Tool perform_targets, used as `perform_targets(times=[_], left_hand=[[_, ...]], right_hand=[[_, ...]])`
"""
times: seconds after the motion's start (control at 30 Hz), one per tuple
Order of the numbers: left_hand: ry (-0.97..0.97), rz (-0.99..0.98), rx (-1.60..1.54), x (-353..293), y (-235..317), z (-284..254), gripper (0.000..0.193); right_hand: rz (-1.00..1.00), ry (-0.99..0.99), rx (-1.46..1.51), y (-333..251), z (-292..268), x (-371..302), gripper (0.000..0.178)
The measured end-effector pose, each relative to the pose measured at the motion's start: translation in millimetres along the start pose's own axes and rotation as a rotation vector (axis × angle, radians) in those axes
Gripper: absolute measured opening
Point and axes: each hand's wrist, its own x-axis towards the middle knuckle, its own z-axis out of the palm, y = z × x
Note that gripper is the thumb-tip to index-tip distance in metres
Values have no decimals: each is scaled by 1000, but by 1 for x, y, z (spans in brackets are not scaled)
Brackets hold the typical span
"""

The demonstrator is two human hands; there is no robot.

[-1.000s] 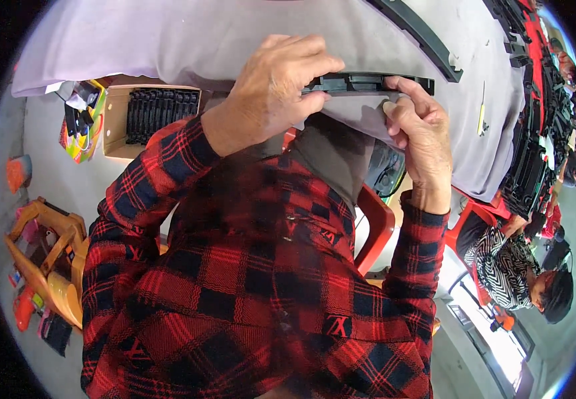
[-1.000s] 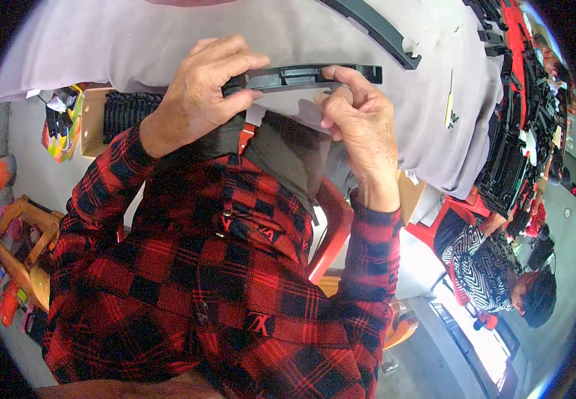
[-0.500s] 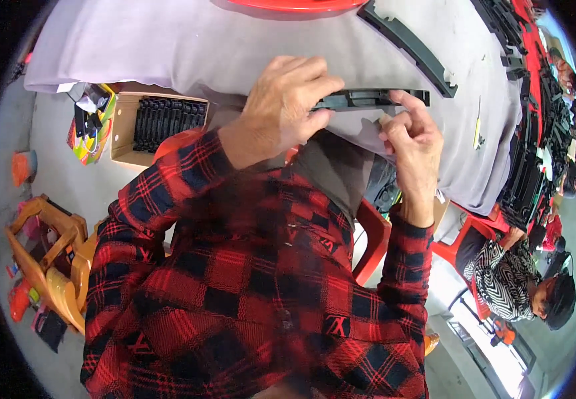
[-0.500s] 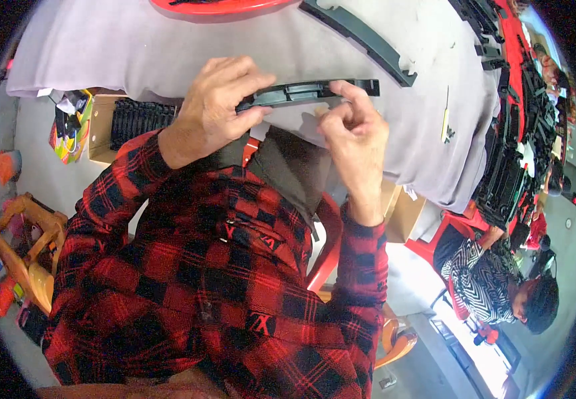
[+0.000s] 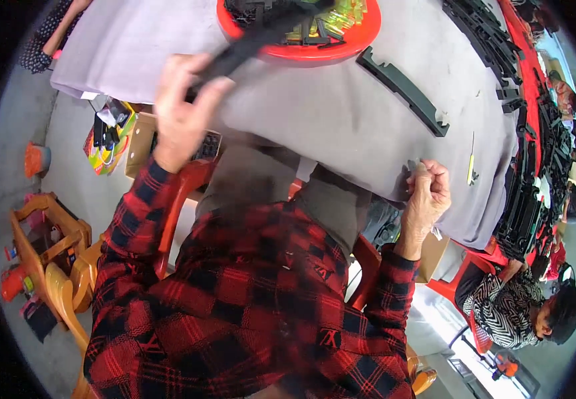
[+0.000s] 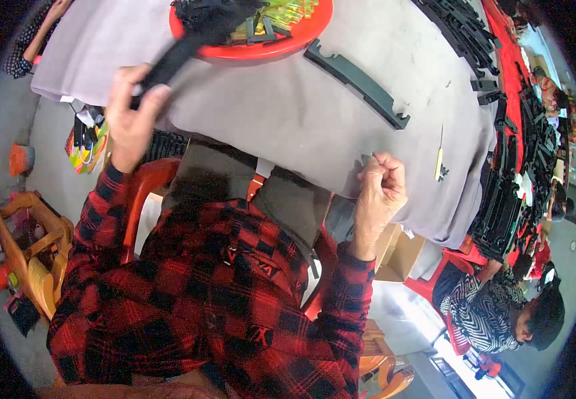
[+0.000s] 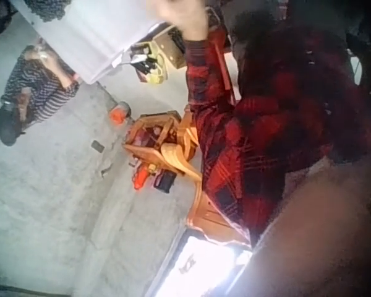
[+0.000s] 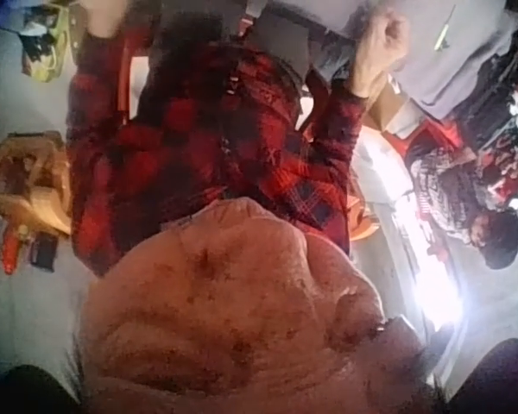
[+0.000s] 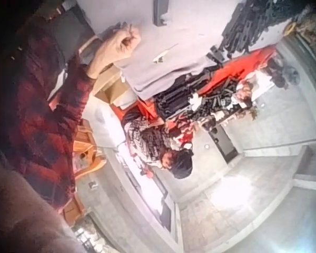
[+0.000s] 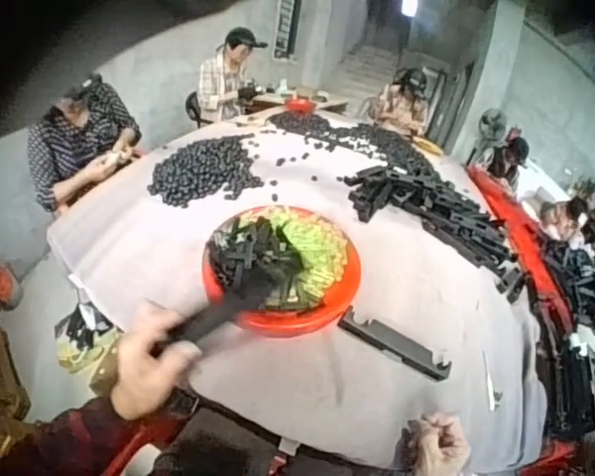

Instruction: The person assembles plastic components by picking up parts from the table, inserting a green plastic piece into a black plastic casing, and attaching black plastic pieces onto the casing by hand.

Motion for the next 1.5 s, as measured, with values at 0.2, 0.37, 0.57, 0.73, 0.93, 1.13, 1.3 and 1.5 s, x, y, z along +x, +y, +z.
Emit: perform_targets(times=[0.2,0.37,0.57,0.73,0.93,1.13,1.3,1.5], left_hand=[[272,-281,228,23,-96,-43,34],[245,-288,363,18,-160,-56,37],[210,-373,489,19,-170,-68,39],[180,-365,556,21,-194,-79,43],[206,-385,583,17,-196,-77,53],[395,-170,685,21,-120,-54,58],[199,105,283,23,-35,-8,40],[4,135,-41,14,22,43,32]], right_hand=[[1,1,31,5,-2,5,4],[12,-1,3,5,-4,8,4],[-19,-26,-67,9,-9,17,7],[-287,94,-201,3,-9,53,15],[-446,55,-748,-17,-8,96,39],[-532,-285,-802,2,-12,110,36],[-453,-232,-725,-3,-2,89,28],[-504,-188,-723,-14,0,71,33]])
